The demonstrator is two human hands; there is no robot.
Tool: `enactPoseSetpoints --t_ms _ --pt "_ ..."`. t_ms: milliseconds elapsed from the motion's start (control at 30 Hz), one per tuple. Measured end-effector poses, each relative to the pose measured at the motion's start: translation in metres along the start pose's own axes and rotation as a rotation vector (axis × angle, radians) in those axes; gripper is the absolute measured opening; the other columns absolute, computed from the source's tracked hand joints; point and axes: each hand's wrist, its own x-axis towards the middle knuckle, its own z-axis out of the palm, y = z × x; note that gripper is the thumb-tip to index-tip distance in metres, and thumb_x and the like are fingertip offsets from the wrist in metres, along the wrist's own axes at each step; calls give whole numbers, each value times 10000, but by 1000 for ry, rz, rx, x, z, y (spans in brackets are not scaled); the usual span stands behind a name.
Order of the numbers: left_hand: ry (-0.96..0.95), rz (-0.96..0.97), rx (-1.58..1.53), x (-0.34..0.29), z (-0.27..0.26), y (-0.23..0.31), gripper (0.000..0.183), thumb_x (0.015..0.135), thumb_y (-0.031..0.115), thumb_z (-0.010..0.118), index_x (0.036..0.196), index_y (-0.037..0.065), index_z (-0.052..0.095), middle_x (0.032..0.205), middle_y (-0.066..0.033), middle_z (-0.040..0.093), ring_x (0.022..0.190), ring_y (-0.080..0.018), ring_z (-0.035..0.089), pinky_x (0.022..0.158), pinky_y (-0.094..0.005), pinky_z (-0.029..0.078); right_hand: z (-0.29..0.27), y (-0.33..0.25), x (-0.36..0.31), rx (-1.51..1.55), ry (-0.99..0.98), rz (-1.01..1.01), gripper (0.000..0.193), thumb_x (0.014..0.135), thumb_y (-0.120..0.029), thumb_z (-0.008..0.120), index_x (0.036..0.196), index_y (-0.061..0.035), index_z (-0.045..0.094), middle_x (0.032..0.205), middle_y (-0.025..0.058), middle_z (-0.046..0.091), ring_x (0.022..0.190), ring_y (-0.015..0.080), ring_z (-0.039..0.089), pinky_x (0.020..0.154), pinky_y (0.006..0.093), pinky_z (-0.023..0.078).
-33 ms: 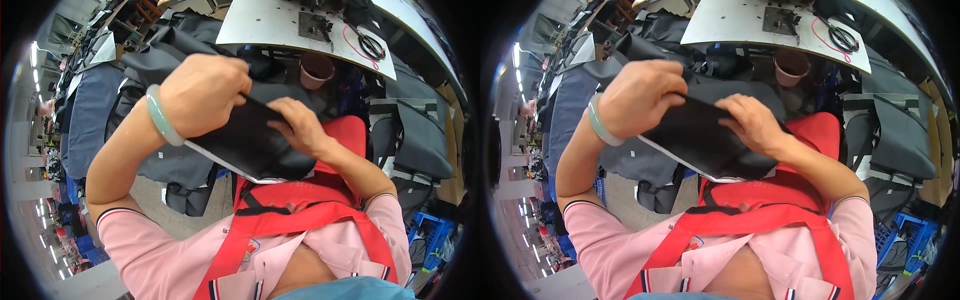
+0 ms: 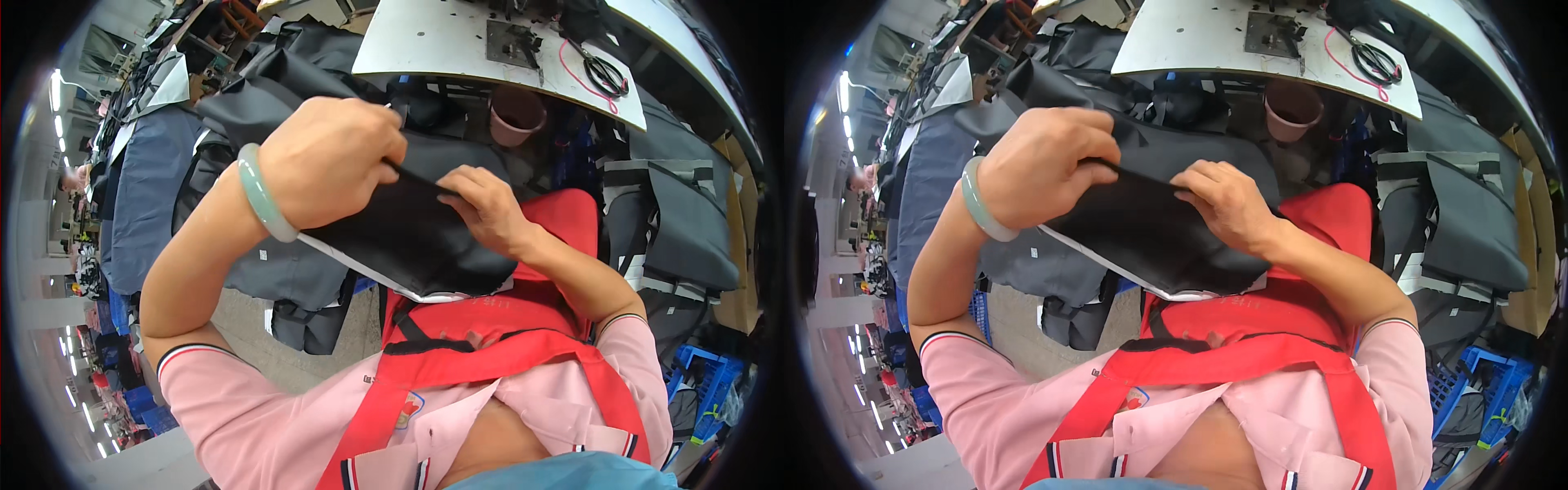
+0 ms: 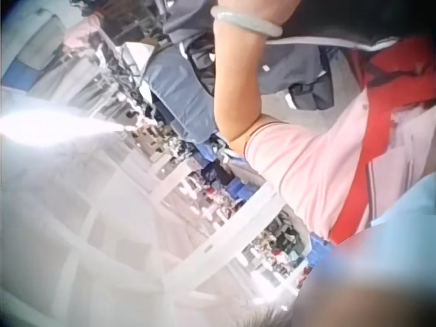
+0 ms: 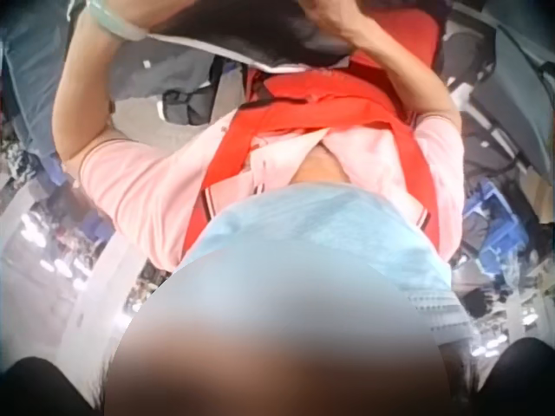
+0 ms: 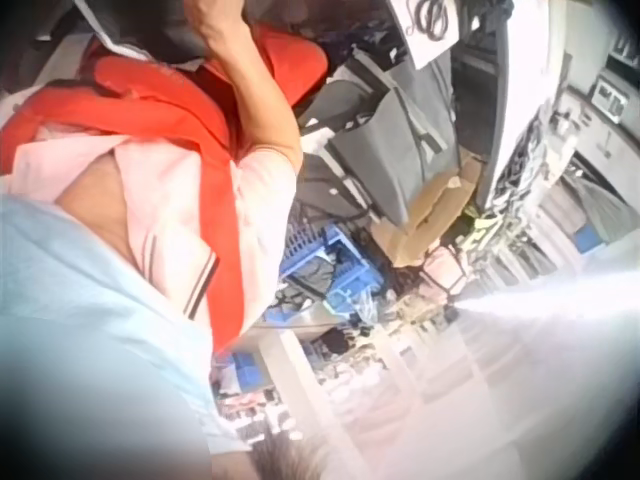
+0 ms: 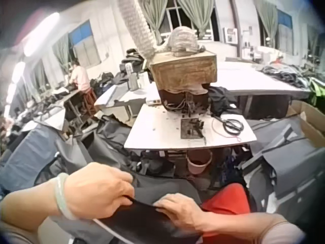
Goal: Sewing together pieces of black fabric using an industrial sewing machine to create gear components.
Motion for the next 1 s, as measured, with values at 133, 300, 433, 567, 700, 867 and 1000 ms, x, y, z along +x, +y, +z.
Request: enactPoseSetpoints --t_ms 133,300,433,567,700,867,1000 --pt "64 -284 28 -17 -20 -44 343 771 317 740 768 -17 659 619 -87 562 584 -185 543 607 -317 449 -9 26 3 -109 245 -344 170 803 -58 642 967 -100 656 864 57 642 744 249 609 674 344 490" --pt "183 -528 -439 -45 -40 -98 332 865 315 682 894 -16 688 751 14 598 703 -44 520 655 -230 429 -82 89 32 -437 415 -358 230 756 3 637 961 -100 663 864 66 659 772 276 625 699 370 506" --pt "101 -391 -518 -41 2 -75 237 850 132 671 985 -63 668 877 -31 670 835 -102 596 765 -272 477 -91 113 35 -401 256 -113 204 787 -15 646 987 -52 658 931 99 663 890 309 606 802 383 486" --pt "149 -20 -219 9 47 -27 185 804 112 672 914 -37 660 829 -175 656 768 -330 633 694 -346 497 -70 75 7 281 -240 104 358 802 -193 716 1118 -35 656 1053 112 653 1019 221 591 918 343 446" --pt "205 34 -326 61 65 1 114 784 95 668 832 -9 675 751 -151 636 705 -296 622 660 -330 487 -61 21 3 406 -183 177 330 878 -229 682 1096 12 621 930 79 661 857 122 561 816 281 462" --pt "368 79 -478 73 73 -26 271 804 2 659 1073 29 676 1095 -90 642 998 -187 619 849 -295 481 -80 19 -6 324 -124 385 245 897 -205 665 934 21 577 721 33 461 717 67 432 667 258 410" --pt "374 194 -590 88 104 -34 319 802 -12 646 1114 50 667 1216 -81 600 1089 -200 583 892 -294 473 -86 39 -20 302 -164 250 247 913 -208 650 866 10 543 701 9 372 701 53 383 640 238 372"
